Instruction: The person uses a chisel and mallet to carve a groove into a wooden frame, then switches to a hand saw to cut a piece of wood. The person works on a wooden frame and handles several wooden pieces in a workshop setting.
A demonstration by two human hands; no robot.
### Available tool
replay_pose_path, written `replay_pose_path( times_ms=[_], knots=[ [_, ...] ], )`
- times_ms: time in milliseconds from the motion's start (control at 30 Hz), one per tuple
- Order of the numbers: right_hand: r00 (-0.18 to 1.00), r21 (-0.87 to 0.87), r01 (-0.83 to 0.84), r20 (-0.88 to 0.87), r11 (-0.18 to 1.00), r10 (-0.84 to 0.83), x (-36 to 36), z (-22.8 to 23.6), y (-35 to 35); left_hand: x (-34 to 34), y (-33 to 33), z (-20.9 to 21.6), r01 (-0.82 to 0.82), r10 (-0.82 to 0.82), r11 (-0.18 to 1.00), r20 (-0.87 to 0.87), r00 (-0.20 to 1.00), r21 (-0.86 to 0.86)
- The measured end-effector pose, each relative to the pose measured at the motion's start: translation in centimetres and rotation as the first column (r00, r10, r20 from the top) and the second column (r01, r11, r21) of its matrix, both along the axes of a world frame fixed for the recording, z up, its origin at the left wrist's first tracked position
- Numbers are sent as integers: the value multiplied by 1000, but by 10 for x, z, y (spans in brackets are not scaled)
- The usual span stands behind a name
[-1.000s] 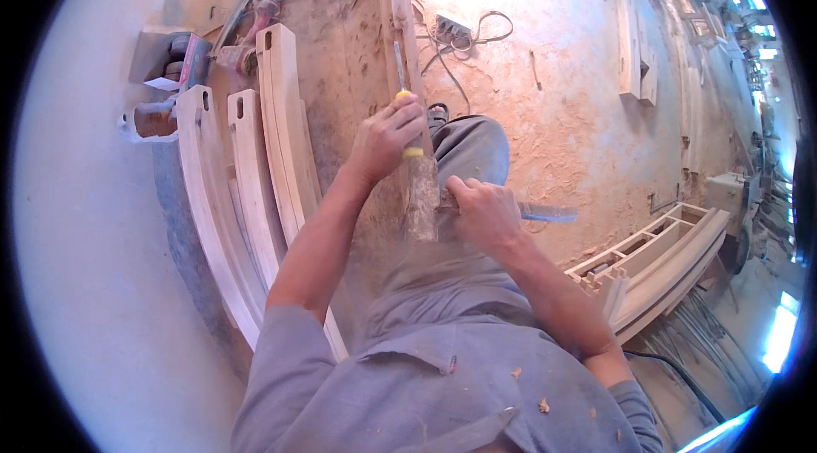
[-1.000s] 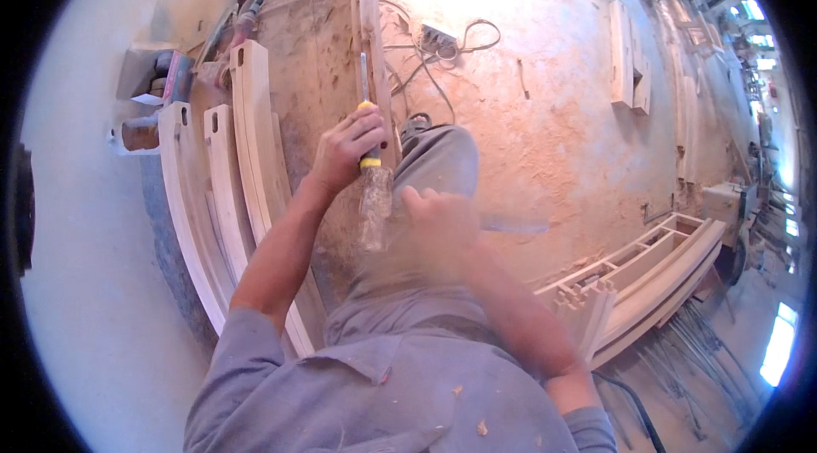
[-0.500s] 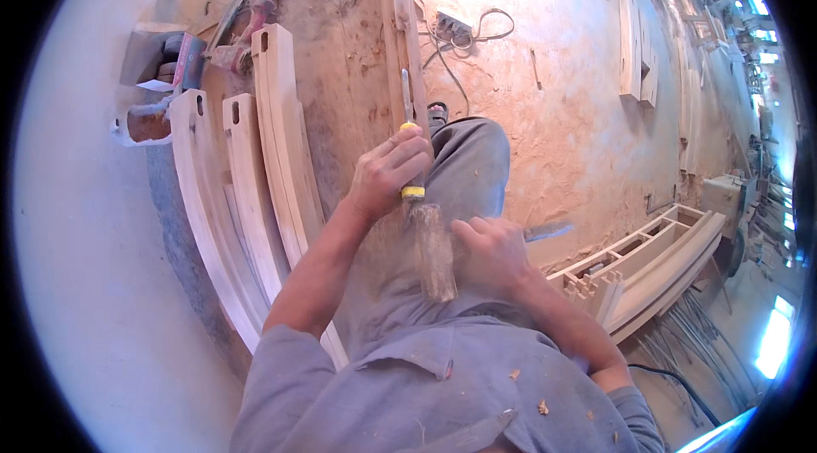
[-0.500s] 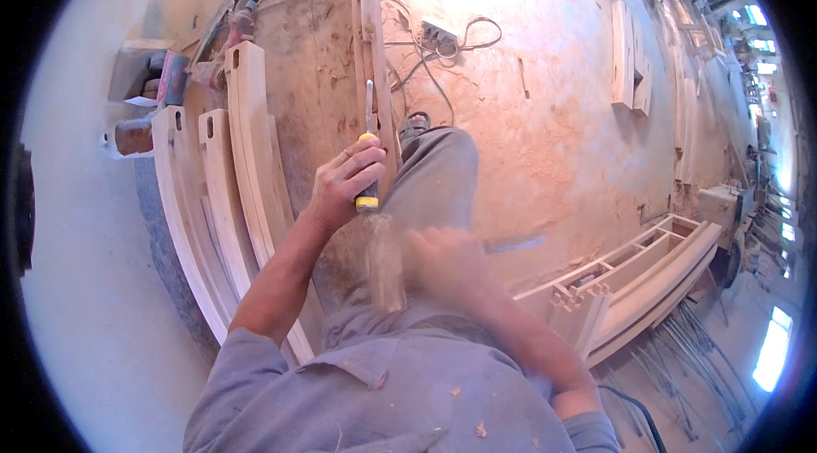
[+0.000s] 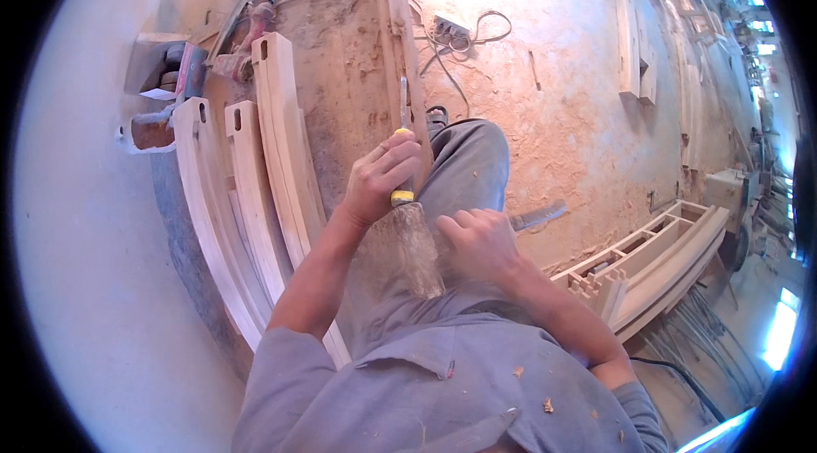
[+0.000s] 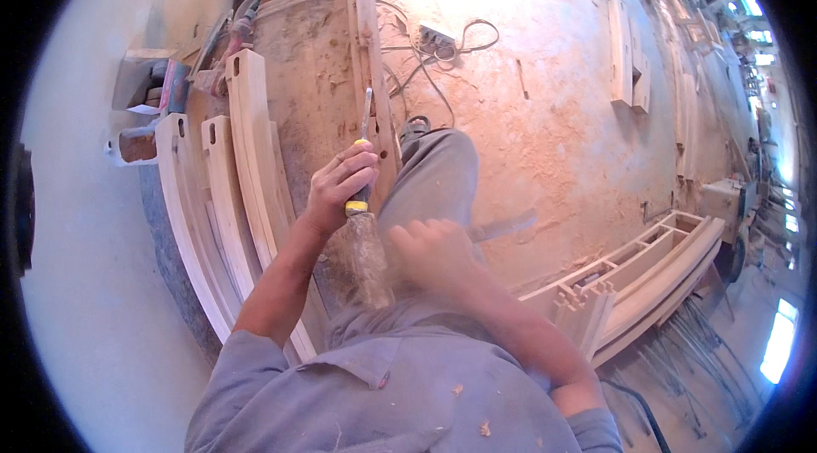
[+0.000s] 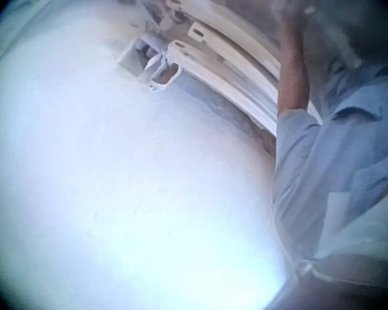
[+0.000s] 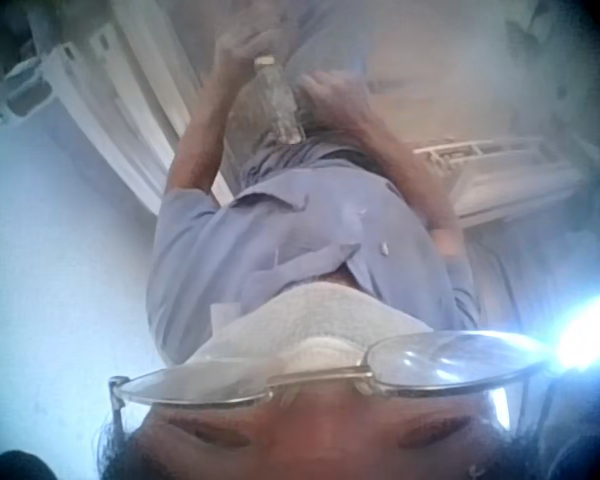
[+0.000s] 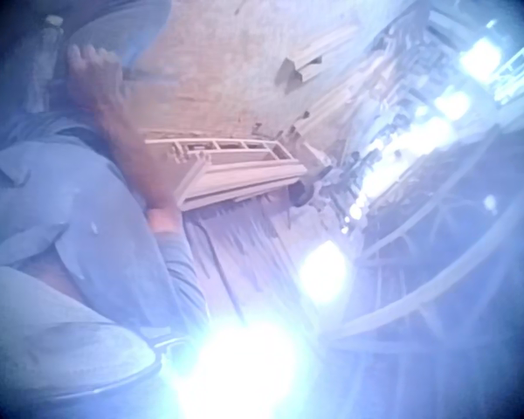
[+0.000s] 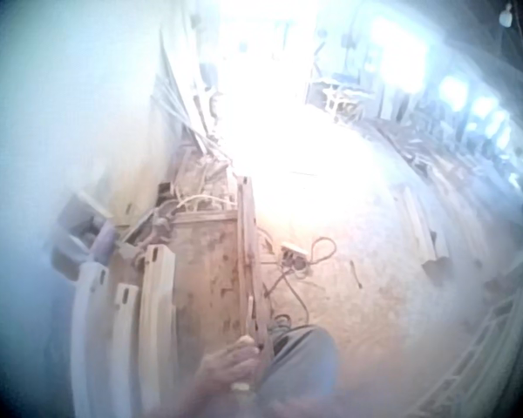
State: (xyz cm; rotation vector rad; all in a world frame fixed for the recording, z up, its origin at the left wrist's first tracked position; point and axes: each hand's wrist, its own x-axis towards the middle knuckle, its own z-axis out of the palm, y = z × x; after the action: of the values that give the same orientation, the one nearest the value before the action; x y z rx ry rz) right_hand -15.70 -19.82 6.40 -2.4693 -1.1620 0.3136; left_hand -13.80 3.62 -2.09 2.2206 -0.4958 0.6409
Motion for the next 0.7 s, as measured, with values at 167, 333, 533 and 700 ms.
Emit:
replay_pose_path(
  times_ms=[167, 333, 533, 700],
  knots=[
    [1000, 2, -2, -14, 1000, 2, -6, 6, -6, -3, 1, -16, 26, -25, 999, -17, 1000, 36],
    [970, 56, -231, 83, 971, 226, 1, 13, -6, -2, 2, -15, 4, -3, 999, -14, 1000, 37],
    [997, 15, 39, 70, 999, -40, -1, 1, 5, 5, 3, -3, 23, -23, 1000, -26, 999, 20],
    [987, 43, -151, 67, 988, 148, -1, 7, -2, 4, 0, -13, 20, -19, 998, -17, 1000, 66]
  ],
)
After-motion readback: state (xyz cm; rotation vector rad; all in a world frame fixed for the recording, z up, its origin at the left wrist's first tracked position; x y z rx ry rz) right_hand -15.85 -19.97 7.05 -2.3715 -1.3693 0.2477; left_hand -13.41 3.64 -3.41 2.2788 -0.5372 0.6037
